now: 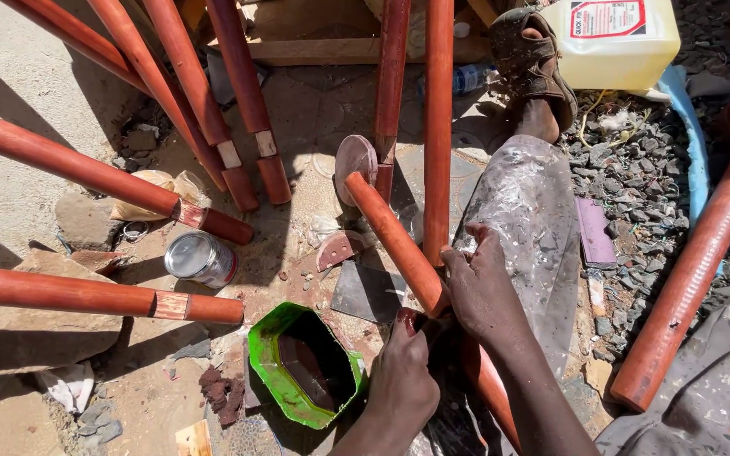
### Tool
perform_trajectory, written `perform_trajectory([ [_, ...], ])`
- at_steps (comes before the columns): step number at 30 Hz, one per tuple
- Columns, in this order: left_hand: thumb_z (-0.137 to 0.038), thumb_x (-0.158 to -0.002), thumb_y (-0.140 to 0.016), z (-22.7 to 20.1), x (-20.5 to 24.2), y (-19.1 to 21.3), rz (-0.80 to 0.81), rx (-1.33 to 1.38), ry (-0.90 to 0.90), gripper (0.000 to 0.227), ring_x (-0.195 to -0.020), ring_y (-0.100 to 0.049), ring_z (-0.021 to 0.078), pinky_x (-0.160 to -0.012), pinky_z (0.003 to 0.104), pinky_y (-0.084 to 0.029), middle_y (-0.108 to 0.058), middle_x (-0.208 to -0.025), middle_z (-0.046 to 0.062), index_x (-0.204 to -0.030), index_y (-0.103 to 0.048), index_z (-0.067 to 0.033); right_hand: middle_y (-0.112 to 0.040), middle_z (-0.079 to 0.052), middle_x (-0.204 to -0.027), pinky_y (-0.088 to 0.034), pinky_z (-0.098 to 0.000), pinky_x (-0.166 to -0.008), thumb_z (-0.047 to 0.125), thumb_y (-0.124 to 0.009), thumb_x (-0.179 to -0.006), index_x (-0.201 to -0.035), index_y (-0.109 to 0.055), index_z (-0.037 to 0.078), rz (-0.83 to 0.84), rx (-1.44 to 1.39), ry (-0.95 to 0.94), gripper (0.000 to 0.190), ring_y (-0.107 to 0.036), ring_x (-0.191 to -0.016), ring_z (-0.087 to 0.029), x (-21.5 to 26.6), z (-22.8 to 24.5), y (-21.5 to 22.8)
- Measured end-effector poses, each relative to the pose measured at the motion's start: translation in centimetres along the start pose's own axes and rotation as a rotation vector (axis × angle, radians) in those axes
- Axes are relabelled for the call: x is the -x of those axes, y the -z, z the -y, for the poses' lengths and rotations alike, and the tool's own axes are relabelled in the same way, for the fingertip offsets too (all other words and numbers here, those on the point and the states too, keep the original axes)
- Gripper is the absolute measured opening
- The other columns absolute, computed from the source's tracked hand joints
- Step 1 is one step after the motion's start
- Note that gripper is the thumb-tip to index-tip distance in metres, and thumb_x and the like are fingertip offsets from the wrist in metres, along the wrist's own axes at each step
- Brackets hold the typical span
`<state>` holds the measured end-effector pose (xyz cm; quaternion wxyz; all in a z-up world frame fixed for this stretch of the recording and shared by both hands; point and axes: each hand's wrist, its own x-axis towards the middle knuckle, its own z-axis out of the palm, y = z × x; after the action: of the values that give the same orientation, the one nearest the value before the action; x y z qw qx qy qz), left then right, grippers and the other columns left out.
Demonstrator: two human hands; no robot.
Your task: Sanding wooden furniture legs with sandpaper to smooth the surface
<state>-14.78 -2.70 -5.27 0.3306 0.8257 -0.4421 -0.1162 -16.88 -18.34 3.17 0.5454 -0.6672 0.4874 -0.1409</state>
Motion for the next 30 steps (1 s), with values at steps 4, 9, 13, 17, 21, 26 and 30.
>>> perform_trajectory([
  [4,-0.013,-0.100,-0.061,5.1,-11.7,4.3,-0.008,0.061,0.135,0.027,-0.088,-0.069,0.0384,-0.080,0.046,-0.061,-0.065,-0.097,0.023,-0.120,-0.073,-0.0006,-0.039,-0.027,-0.155,-0.037,-0.0536,-0.118,0.043,-0.054,-0.099,-0.150,-0.036,0.007,0.042,-0.067,-0.026,0.066,-0.048,-0.142,-0.040,1.5,1.3,0.3],
  [9,-0.023,-0.088,-0.079,17.9,-24.2,1.1,-0.356,0.134,0.331,0.019,-0.100,-0.074,0.0379,-0.084,0.047,-0.059,-0.077,-0.096,0.013,-0.105,-0.079,-0.0155,-0.052,-0.030,-0.141,-0.046,-0.0601,-0.110,0.039,-0.061,-0.092,-0.150,-0.038,0.005,0.139,0.262,-0.082,0.071,-0.053,-0.135,-0.048,2.4,-0.4,-0.3],
  [13,-0.035,-0.088,-0.081,18.6,-21.5,-1.3,-0.381,0.264,0.575,0.019,-0.101,-0.075,0.0281,-0.084,0.039,-0.058,-0.079,-0.096,0.004,-0.104,-0.080,-0.0247,-0.061,-0.027,-0.126,-0.051,-0.0585,-0.102,0.040,-0.071,-0.085,-0.144,-0.044,0.006,0.212,0.533,0.043,0.073,-0.061,-0.124,-0.050,-2.4,-2.9,-4.0],
  [17,-0.029,-0.088,-0.081,10.3,-13.4,0.0,-0.275,0.455,0.637,0.023,-0.102,-0.075,0.0312,-0.085,0.042,-0.058,-0.080,-0.096,0.013,-0.103,-0.079,-0.0110,-0.067,-0.033,-0.122,-0.051,-0.0598,-0.099,0.037,-0.079,-0.077,-0.134,-0.048,0.000,0.326,0.604,0.031,0.075,-0.064,-0.121,-0.051,-6.9,-4.2,-6.3],
  [21,-0.018,-0.093,-0.078,9.6,-10.8,2.3,-0.409,0.855,0.635,0.018,-0.094,-0.070,0.0192,-0.083,0.039,-0.059,-0.079,-0.096,0.012,-0.108,-0.078,-0.0082,-0.075,-0.028,-0.108,-0.060,-0.0524,-0.088,0.043,-0.093,-0.065,-0.120,-0.066,0.001,0.364,0.408,0.028,0.074,-0.073,-0.105,-0.046,-11.9,-10.6,-6.5],
  [26,-0.010,-0.095,-0.075,7.4,-10.3,6.8,-0.642,1.174,0.454,0.013,-0.090,-0.066,0.0157,-0.086,0.035,-0.060,-0.073,-0.094,0.008,-0.107,-0.075,-0.0049,-0.064,-0.037,-0.116,-0.062,-0.0536,-0.069,0.003,-0.088,-0.074,-0.154,-0.040,-0.003,0.447,0.065,-0.112,0.093,-0.070,-0.086,-0.048,-5.2,-7.2,3.3],
  [30,-0.014,-0.094,-0.071,1.9,-7.5,11.2,-0.780,1.224,0.239,0.025,-0.103,-0.069,0.0154,-0.096,0.031,-0.057,-0.076,-0.112,0.009,-0.115,-0.073,-0.0012,-0.062,-0.023,-0.072,-0.048,-0.0427,-0.034,-0.008,-0.092,-0.078,-0.104,-0.068,-0.005,0.441,0.130,-0.293,0.036,-0.055,-0.048,-0.030,4.6,-1.9,14.8],
])
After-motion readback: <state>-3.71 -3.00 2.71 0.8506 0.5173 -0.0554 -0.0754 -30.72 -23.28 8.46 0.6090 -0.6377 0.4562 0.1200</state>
